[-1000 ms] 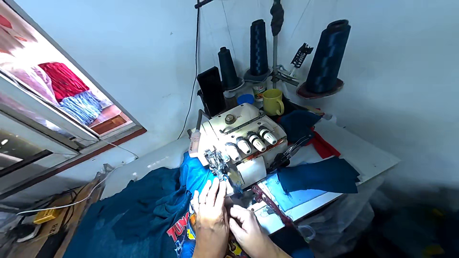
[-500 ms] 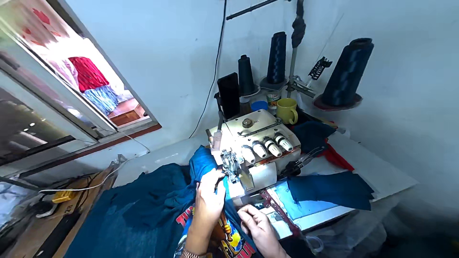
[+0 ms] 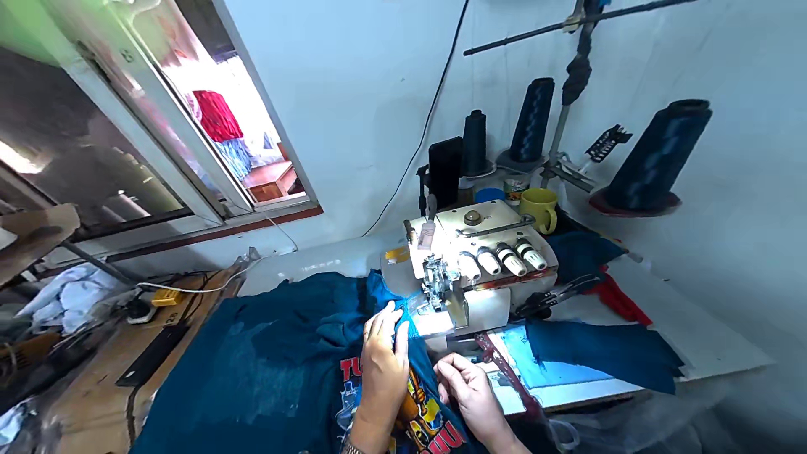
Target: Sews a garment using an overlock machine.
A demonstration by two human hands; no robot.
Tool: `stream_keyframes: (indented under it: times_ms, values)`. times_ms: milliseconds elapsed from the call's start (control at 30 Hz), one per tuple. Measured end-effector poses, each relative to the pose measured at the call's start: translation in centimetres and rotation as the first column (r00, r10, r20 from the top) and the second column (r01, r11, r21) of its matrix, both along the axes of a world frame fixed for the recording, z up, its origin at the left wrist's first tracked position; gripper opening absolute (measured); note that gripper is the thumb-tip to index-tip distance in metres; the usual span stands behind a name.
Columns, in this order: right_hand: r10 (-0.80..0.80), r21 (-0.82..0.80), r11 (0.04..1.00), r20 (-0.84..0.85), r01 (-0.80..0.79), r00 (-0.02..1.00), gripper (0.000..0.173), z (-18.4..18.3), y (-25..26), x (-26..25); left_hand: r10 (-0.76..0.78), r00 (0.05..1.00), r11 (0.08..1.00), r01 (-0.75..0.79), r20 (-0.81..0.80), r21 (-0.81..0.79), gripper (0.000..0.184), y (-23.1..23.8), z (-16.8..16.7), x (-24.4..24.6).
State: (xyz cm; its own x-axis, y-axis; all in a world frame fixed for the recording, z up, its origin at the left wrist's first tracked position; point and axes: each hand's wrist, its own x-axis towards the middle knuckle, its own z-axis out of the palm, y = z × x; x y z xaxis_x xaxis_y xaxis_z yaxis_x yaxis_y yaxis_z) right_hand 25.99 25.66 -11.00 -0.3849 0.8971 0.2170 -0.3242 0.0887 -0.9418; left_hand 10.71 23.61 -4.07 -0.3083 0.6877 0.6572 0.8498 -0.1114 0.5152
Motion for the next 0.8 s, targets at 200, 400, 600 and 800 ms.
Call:
stream_keyframes:
  times_ms: [200, 400, 600, 800]
  values:
    - [-0.017, 0.063, 0.998, 0.042, 0.015, 0.999, 0.021, 0.1, -0.3, -0.2, -0.016, 1.0, 1.0, 0.016, 0.023, 0.008, 0.029, -1.7, -0.8, -0.1]
    - [-0.035, 0.109, 0.994, 0.065, 0.028, 0.997, 0.02, 0.1, -0.6, -0.6, -0.033, 0.999, 0.999, 0.033, 0.004, 0.036, 0.033, -3.9, -1.8, -0.2]
    - [-0.177, 0.214, 0.966, 0.139, 0.145, 0.974, 0.021, 1.8, -1.5, -1.6, -0.077, 0.997, 0.996, 0.077, -0.002, 0.048, 0.032, -6.8, -2.9, 1.3]
    - [-0.189, 0.098, 0.979, 0.092, 0.18, 0.978, 0.018, 4.2, -2.0, -2.4, -0.209, 0.976, 0.977, 0.207, -0.055, -0.041, 0.028, -8.5, -3.5, 4.0]
